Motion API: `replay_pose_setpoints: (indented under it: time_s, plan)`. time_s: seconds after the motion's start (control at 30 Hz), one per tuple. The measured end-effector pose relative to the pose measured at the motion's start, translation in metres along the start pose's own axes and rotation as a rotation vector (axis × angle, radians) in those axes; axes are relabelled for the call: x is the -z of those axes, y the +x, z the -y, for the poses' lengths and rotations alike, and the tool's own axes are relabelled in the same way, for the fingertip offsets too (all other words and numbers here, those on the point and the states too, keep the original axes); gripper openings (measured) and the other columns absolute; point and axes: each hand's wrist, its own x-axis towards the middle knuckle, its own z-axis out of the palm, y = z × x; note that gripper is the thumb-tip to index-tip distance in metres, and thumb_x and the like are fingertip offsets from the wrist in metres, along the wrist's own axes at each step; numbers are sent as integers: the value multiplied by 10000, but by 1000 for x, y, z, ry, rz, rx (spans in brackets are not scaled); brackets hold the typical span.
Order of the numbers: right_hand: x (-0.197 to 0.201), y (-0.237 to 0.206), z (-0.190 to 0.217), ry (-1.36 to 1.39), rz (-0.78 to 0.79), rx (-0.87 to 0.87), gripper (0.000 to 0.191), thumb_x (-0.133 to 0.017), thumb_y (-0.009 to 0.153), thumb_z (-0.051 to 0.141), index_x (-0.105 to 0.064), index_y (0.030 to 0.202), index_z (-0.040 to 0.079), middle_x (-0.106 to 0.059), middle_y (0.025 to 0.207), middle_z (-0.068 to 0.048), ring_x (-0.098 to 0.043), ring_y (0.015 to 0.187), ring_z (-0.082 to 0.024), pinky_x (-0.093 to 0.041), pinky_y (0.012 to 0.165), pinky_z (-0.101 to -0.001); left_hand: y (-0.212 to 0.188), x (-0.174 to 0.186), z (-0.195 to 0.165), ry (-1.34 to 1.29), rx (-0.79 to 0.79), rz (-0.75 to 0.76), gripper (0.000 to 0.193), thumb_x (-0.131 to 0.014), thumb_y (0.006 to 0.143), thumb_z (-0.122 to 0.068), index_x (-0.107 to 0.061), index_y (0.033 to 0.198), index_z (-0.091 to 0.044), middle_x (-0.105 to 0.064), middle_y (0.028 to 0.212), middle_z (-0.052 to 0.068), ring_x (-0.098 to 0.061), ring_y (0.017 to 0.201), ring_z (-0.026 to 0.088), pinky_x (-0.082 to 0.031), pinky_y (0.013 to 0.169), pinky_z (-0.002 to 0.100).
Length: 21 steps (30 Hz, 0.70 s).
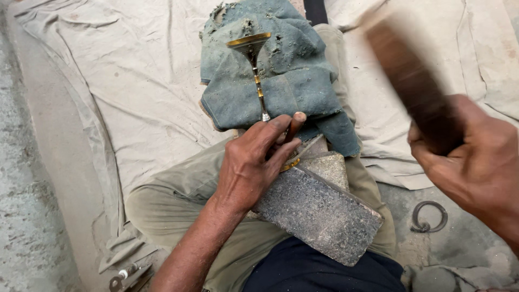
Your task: The person sits cross-legged and uses a wooden mallet to repeatedly strike a small ornate metal object held against a stone block. The person rotates the object to work on different sides while maintaining a steady rhythm.
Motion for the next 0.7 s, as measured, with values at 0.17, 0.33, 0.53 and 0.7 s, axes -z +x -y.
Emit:
replay_pose_setpoints:
  time_s: [0.17,0.33,0.53,0.7]
  plan:
    - [-17,-4,-18,-28,-161,211,344,-755,813,39,-653,1141,21,-684,870,-123,-686,739,-225,-578,708,-365,-3,8,0,31,-31,-8,389,-844,915,-142,-692,1273,-132,-738,999,52,-745,824,140,-620,710,304]
    - [-39,-1,-30,412,-134,-10,322,-770,865,-14,-619,1149,8,-674,880,-114,-683,802,-221,-564,738,-381,-8,22,5,-183,75,-66,438,-842,911,-125,-670,1314,-106,-749,1025,35,-733,883,86,-662,769,250]
    - [-32,1,-27,384,-88,12,239,-790,868,31,-642,1055,26,-683,852,-80,-697,794,-184,-586,783,-366,-8,19,12,-244,163,31,449,-836,902,-122,-662,1316,-104,-726,916,7,-696,798,57,-629,682,235]
    - [-19,-4,-11,118,-51,-8,294,-780,924,51,-663,1193,33,-647,809,-130,-670,718,-229,-580,673,-391,-6,15,17,-191,110,46,474,-849,884,-167,-663,1319,-137,-726,903,20,-701,774,96,-619,674,262]
